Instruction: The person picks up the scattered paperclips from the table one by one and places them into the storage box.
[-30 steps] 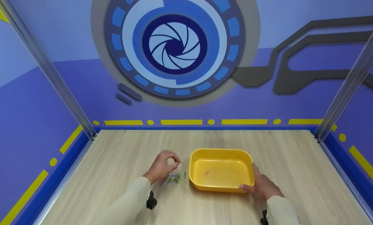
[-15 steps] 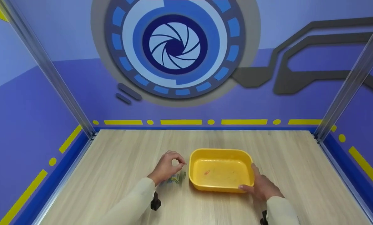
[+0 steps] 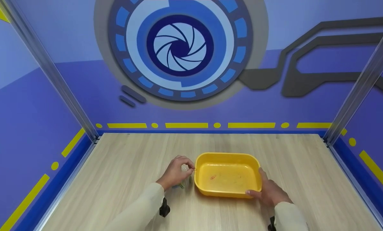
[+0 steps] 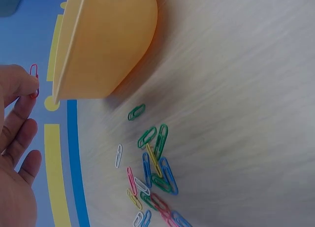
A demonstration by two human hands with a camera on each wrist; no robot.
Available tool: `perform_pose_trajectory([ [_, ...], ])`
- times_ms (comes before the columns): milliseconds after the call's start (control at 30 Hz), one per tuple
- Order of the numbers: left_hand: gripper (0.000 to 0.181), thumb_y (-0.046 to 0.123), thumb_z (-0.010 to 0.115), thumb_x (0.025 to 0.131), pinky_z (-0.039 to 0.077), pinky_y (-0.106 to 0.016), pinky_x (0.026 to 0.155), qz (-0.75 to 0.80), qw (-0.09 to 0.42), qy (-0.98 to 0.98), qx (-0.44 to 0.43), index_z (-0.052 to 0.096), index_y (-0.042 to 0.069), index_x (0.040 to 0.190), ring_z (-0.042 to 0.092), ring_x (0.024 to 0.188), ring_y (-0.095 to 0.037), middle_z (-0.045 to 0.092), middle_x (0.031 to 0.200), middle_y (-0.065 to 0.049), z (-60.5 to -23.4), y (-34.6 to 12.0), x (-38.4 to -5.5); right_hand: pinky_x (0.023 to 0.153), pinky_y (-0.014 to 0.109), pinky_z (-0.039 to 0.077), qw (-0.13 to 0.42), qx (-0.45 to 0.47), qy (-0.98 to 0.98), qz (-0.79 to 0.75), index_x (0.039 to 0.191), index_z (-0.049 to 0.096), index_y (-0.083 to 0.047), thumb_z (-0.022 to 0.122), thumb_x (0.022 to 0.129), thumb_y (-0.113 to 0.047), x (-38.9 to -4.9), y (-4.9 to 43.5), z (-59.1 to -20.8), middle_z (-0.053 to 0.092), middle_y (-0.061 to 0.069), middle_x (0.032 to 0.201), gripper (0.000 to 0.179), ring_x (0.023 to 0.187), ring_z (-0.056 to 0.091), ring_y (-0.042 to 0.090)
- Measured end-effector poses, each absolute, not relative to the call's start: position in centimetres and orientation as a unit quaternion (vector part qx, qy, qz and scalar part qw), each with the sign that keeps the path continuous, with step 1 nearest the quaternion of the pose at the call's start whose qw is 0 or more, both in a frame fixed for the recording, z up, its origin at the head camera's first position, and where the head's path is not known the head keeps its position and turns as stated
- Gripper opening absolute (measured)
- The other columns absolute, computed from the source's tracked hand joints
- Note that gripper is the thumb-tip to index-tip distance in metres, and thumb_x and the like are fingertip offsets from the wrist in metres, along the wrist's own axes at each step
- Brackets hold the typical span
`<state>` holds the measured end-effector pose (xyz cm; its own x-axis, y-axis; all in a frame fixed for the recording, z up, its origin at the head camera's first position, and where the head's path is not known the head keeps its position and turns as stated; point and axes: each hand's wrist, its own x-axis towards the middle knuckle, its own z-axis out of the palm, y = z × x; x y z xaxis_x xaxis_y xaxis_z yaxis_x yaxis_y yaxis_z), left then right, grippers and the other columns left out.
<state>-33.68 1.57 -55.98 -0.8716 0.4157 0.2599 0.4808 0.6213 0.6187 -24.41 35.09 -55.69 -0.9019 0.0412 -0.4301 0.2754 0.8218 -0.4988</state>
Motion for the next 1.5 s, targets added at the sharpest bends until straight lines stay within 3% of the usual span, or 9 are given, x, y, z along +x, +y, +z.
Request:
perform_pose_trajectory([
  [300, 0.008, 0.022, 0.068, 0.080, 0.040, -0.024, 0.084, -0.364, 0.010, -0.907, -0.210, 0.066, 0.029, 0.081, 0.051, 0.091, -0.011, 0.056, 0.081, 0.018, -55.9, 3.1, -33.3, 0.099, 0.062, 0.023, 0.210, 0.088, 0.930, -0.290, 0.144, -0.010, -0.004, 0.059, 0.069, -0.066, -24.6, 35.0, -55.6, 0.022, 0.032, 0.143, 0.119, 0.121, 0.035, 0.048],
  [567, 0.009, 0.021, 0.070, 0.078, 0.040, -0.018, 0.073, -0.359, 0.007, -0.906, -0.224, 0.066, 0.029, 0.079, 0.045, 0.081, -0.004, 0.055, 0.078, 0.017, -56.4, 4.3, -33.1, 0.098, 0.064, 0.019, 0.219, 0.100, 0.925, -0.295, 0.144, -0.011, -0.006, 0.059, 0.067, -0.069, -24.4, 35.2, -56.0, 0.017, 0.030, 0.145, 0.122, 0.126, 0.027, 0.050],
  [867, 0.006, 0.022, 0.070, 0.077, 0.034, -0.024, 0.081, -0.347, 0.023, -0.908, -0.235, 0.068, 0.028, 0.078, 0.050, 0.088, -0.012, 0.057, 0.076, 0.019, -56.7, 5.4, -32.9, 0.099, 0.062, 0.021, 0.216, 0.091, 0.928, -0.289, 0.143, -0.009, -0.003, 0.060, 0.067, -0.068, -24.5, 34.9, -56.3, 0.021, 0.031, 0.143, 0.122, 0.123, 0.033, 0.047],
  [1500, 0.010, 0.024, 0.072, 0.076, 0.034, -0.023, 0.082, -0.352, 0.014, -0.908, -0.227, 0.064, 0.030, 0.075, 0.043, 0.084, -0.003, 0.056, 0.077, 0.020, -56.4, 7.1, -32.7, 0.098, 0.064, 0.020, 0.221, 0.098, 0.928, -0.283, 0.144, -0.011, -0.004, 0.059, 0.066, -0.069, -24.9, 35.1, -55.5, 0.022, 0.031, 0.142, 0.123, 0.121, 0.034, 0.048],
])
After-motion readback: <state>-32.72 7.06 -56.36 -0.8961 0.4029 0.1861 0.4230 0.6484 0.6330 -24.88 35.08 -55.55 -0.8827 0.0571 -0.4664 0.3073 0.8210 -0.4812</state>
